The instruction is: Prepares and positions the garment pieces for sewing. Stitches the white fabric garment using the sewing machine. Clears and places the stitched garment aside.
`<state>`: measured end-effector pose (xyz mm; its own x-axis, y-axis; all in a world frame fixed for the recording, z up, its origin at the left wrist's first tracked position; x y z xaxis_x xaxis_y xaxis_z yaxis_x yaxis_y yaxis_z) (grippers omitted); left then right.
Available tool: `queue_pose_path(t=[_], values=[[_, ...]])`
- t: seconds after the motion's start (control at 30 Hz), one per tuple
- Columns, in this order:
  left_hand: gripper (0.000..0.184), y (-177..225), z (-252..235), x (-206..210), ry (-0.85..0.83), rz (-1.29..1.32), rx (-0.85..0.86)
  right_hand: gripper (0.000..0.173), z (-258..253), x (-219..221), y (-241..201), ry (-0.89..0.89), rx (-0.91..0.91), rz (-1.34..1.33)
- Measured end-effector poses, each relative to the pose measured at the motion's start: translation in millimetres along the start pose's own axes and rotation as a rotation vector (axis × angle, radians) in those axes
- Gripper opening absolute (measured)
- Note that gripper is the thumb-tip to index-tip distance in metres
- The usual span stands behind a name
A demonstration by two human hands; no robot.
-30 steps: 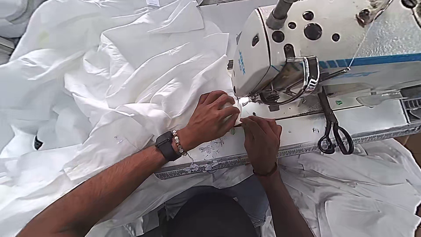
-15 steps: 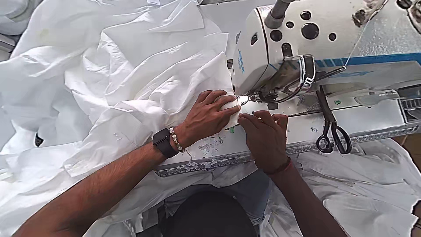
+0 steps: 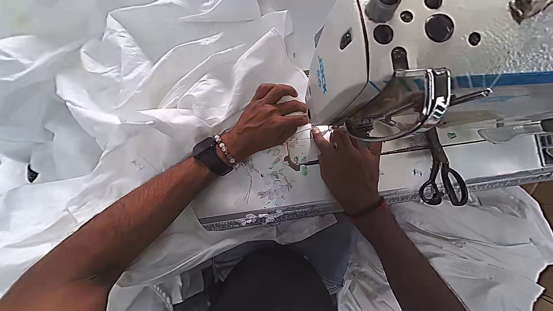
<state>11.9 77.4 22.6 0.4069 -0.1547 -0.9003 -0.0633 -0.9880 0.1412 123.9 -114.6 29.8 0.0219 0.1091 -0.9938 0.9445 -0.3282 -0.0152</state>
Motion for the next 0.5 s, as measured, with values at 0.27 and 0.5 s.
queue_pose_path(t=[0.27, 0.5], values=[[0.022, -11.3, -4.9, 0.7, 0.017, -0.034, 0.01, 0.037, 42.8, -51.3, 171.8, 0.189, 0.628, 0.044], [0.022, -5.3, -1.2, 2.3, -0.015, -0.001, 0.064, 0.035, 45.4, -20.5, 174.2, 0.2, 0.658, 0.079]])
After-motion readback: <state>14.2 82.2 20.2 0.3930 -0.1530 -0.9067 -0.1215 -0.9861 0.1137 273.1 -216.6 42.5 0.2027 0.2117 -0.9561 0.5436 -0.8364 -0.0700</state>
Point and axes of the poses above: each hand's wrist, its own z-axis away from the middle knuckle, its own x-axis out of the palm, y = z × x, the point moved 2 cm from there along -z, towards the middle knuckle, and after that the axes turned 2 degrees about -y, right-handed, at the moved point
